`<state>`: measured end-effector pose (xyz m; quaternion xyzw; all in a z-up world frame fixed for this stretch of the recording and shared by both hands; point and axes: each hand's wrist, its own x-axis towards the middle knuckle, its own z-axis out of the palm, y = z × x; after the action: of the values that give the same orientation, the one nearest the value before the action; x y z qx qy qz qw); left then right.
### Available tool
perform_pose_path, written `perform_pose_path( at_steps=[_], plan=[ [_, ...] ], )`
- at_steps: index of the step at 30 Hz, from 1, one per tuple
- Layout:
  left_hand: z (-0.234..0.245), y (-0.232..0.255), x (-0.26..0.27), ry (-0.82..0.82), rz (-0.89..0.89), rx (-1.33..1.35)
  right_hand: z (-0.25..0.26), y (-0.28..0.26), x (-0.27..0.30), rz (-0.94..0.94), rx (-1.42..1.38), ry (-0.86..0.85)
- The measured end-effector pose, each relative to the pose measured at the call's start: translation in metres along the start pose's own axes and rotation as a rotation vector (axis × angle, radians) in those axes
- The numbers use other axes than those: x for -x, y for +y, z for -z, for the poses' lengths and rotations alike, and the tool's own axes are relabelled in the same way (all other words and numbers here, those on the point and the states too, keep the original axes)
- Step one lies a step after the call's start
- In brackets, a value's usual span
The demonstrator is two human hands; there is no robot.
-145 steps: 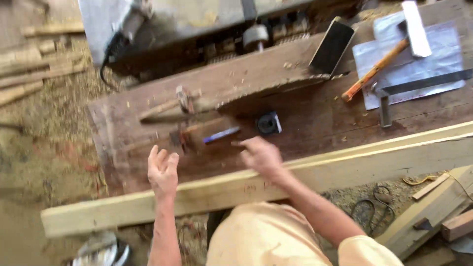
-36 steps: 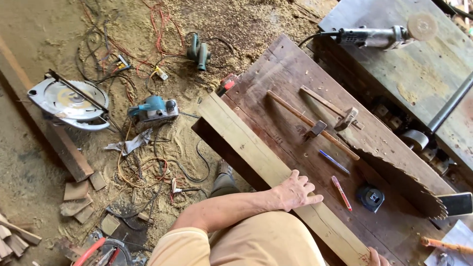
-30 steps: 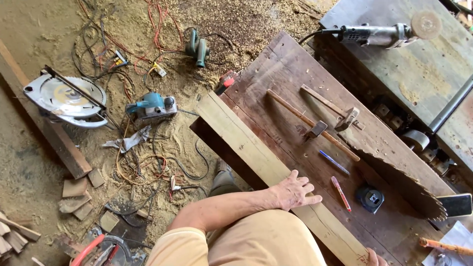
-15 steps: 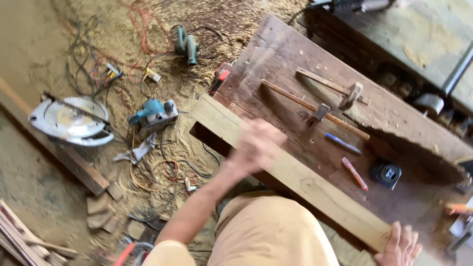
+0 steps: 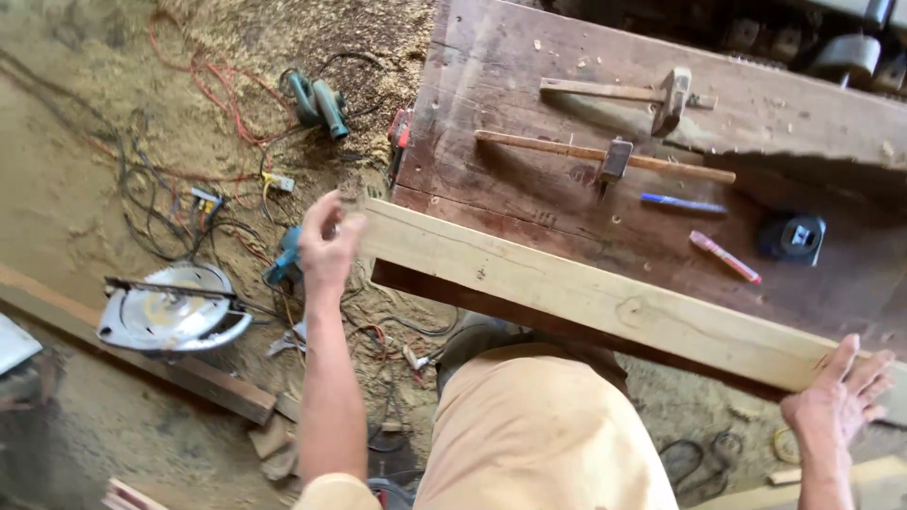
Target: Measuring and marking wooden planks using a square, marking gauge, and pen in a workshop
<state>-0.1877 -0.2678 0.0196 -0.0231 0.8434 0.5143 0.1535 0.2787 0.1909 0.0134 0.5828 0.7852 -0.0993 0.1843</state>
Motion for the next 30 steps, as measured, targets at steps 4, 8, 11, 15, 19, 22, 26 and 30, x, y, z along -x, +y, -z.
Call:
perform_pose_path(
  at_steps=[4, 8, 11, 15, 19, 22, 26, 30],
  plan=[
    [-0.003, -0.035, -0.018, -0.111, 0.212, 0.394, -0.011, 0.009, -0.018, -0.156, 0.036, -0.107],
    [-0.007, -0.025, -0.027, -0.138, 0.114, 0.225, -0.025, 0.024, -0.02, -0.032, 0.085, 0.0],
    [-0.007, -0.029, -0.031, -0.115, 0.086, 0.259, -0.026, 0.026, -0.02, 0.019, 0.086, 0.022],
    [-0.006, -0.04, -0.028, -0.101, -0.097, 0.192, -0.033, 0.035, -0.026, -0.014, 0.049, -0.015],
    [-0.011, -0.009, -0.027, -0.278, -0.24, -0.144, -0.03, 0.03, -0.024, -0.078, 0.017, -0.065],
    [-0.02, -0.007, -0.031, -0.323, -0.184, -0.381, -0.043, 0.044, -0.028, -0.062, 0.002, -0.054],
    [-0.026, -0.029, -0.038, -0.321, -0.036, -0.14, -0.065, 0.062, -0.033, 0.079, -0.057, 0.072],
    [-0.032, -0.051, -0.04, -0.29, -0.075, -0.05, -0.046, 0.03, -0.022, -0.218, -0.19, -0.094]
  ],
)
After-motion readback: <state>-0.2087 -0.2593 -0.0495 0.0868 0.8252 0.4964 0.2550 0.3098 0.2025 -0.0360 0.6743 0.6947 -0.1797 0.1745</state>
